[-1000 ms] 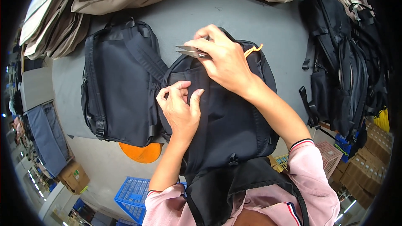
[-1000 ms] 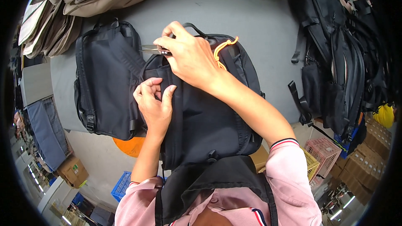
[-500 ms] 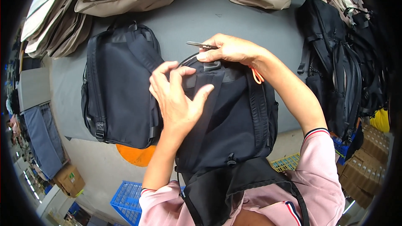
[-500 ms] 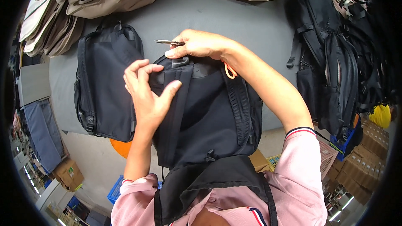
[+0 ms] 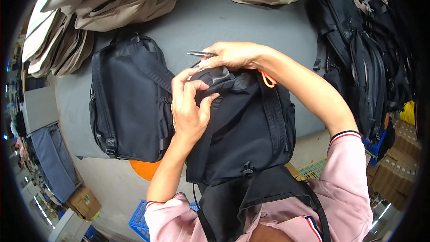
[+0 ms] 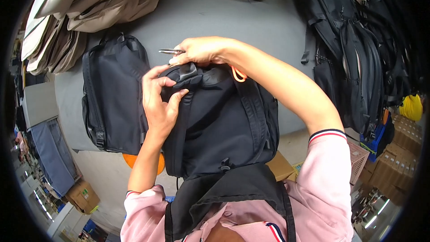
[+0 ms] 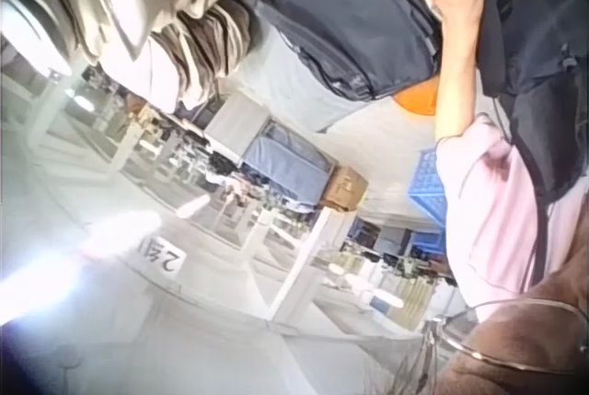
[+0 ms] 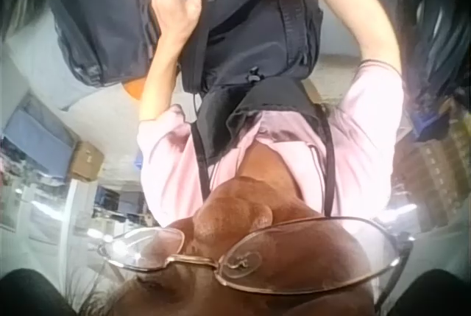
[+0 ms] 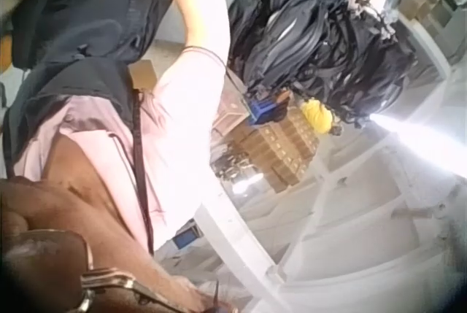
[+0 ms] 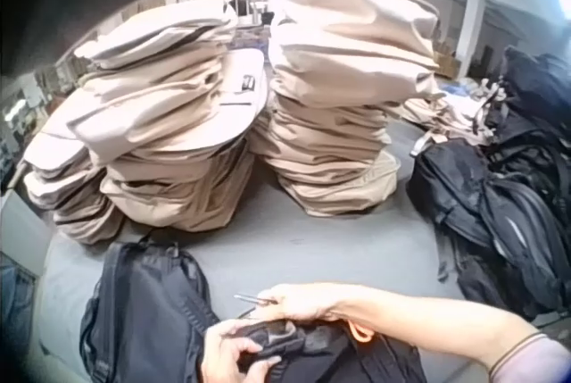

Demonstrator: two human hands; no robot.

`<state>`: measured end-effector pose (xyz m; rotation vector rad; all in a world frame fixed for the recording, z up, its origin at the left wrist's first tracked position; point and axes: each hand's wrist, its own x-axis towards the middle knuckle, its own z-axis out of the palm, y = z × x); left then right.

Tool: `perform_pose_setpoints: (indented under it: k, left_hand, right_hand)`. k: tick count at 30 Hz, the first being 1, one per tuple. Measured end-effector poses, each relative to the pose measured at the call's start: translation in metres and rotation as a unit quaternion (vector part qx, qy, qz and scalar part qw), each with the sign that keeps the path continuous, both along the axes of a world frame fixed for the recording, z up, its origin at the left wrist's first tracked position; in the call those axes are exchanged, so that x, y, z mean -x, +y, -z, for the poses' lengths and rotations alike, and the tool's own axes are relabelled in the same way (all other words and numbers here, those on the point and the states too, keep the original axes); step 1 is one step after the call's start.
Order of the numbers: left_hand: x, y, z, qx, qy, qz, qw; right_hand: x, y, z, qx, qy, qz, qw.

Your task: Inspecting backpacks and using a small thread-nipping tool to trim loose threads from straps and seams.

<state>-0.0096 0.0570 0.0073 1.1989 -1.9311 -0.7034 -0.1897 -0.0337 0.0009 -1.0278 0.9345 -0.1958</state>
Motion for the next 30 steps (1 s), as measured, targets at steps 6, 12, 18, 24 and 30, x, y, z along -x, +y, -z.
perform_pose_setpoints:
  k: [6,12,18,24,30]
  left_hand:
    - [0.005,0.004,0.015,0.175,0.008,-0.005,0.984]
    - [0.002,0.003,0.019,0.172,-0.014,0.015,0.985]
    - [0.000,0.001,0.022,0.130,0.037,-0.003,0.991]
    - [0.004,0.002,0.023,0.126,0.035,-0.009,0.991]
    - [0.003,0.006,0.021,0.097,0.005,-0.028,0.995]
  right_hand:
    - [-0.020,0.004,0.003,0.086,0.149,-0.080,0.982]
    - [-0.025,0.020,0.004,0.378,0.231,0.114,0.889]
    - [-0.002,0.063,-0.040,0.429,0.080,0.210,0.875]
    - [-0.009,0.061,-0.032,0.477,0.155,0.047,0.864]
    - [-0.019,0.067,-0.035,0.483,0.219,0.027,0.848]
